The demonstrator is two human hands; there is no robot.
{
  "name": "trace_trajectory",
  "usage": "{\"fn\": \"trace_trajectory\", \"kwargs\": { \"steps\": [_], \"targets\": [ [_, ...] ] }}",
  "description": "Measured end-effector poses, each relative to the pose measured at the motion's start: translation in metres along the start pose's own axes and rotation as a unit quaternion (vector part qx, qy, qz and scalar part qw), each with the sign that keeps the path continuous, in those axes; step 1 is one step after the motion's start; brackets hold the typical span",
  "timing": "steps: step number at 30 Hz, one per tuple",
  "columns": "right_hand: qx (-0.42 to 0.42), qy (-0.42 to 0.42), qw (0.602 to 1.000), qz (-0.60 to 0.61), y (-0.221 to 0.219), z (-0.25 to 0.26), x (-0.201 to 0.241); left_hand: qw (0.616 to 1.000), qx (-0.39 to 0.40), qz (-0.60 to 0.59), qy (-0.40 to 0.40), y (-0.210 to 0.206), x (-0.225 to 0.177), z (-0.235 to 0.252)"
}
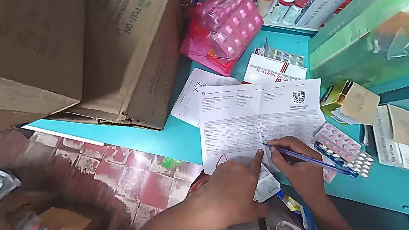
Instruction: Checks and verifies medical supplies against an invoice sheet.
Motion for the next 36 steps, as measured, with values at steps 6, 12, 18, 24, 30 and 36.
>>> {"fn": "trace_trajectory", "kwargs": {
  "steps": [6, 12, 18, 24, 30, 36],
  "targets": [
    [-0.001, 0.015, 0.998, -0.066, -0.004, -0.002, 0.005, 1.000, 0.007, -0.001, 0.004, 0.000, -0.001, 0.000],
    [-0.021, 0.015, 1.000, 0.005, 0.004, -0.003, 0.001, 1.000, 0.019, -0.003, 0.007, 0.001, -0.002, 0.000],
    [-0.035, 0.045, 0.996, 0.067, 0.016, -0.002, 0.015, 0.996, -0.056, -0.020, -0.059, 0.008, -0.006, -0.013],
    [-0.040, 0.057, 0.996, 0.056, 0.020, -0.001, 0.020, 0.911, -0.409, 0.013, -0.054, 0.082, 0.022, -0.075],
    [-0.029, 0.058, 0.997, 0.049, 0.011, -0.004, 0.014, 0.846, -0.482, 0.065, 0.217, 0.183, 0.063, -0.033],
    [-0.035, 0.069, 0.996, 0.035, 0.012, -0.006, 0.015, 0.878, -0.364, 0.081, 0.299, 0.192, 0.093, 0.025]
  ]
}}
Point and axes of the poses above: each hand's wrist, its own z-axis towards the middle knuckle, its own y-axis out of the back of the hand, x = y × z, the point moved 7 cm from there along z, towards the middle knuckle, and after that the axes turned 3 degrees about -x, right-handed, at the moved point
